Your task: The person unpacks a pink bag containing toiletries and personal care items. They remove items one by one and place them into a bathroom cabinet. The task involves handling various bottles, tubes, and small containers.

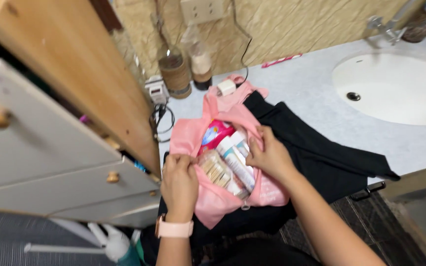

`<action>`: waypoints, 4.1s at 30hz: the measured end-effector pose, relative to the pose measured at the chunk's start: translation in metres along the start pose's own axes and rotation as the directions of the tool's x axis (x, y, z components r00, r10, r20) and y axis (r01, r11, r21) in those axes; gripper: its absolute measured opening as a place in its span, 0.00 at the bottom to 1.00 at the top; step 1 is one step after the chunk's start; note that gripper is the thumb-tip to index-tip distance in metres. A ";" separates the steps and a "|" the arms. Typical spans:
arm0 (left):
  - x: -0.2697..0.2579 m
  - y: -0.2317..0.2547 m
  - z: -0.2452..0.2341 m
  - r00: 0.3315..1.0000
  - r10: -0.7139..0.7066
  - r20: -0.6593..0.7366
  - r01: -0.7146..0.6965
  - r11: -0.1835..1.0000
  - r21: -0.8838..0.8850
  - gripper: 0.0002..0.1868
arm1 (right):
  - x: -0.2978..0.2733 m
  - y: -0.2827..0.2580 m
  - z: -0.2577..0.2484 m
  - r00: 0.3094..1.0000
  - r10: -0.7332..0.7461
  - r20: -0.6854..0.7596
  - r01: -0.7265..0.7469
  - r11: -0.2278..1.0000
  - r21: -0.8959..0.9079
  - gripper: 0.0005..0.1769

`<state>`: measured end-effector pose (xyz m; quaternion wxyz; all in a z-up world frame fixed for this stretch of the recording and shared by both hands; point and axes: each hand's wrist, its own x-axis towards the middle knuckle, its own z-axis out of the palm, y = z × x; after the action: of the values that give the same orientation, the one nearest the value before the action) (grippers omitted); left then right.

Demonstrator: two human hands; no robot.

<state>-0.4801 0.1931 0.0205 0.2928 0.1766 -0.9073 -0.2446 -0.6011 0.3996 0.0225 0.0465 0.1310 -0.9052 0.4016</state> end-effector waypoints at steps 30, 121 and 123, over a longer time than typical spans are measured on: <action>-0.011 0.008 -0.012 0.993 0.039 0.109 -0.018 0.982 -0.188 0.24 | -0.026 -0.097 0.001 0.960 0.035 0.277 -0.026 0.999 -0.034 0.14; 0.009 0.030 -0.013 0.974 0.222 0.044 -0.170 0.846 -0.506 0.13 | 0.002 -0.039 -0.001 0.963 -0.137 0.234 0.186 0.961 -0.203 0.61; 0.015 0.033 -0.027 0.989 0.149 0.012 -0.118 0.826 -0.551 0.10 | 0.001 -0.046 -0.006 0.946 -0.298 0.126 0.307 0.949 -0.063 0.61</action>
<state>-0.4802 0.2036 0.0641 0.3227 0.0148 -0.8169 -0.4777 -0.5892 0.3743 0.0593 0.0609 0.2893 -0.8913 0.3439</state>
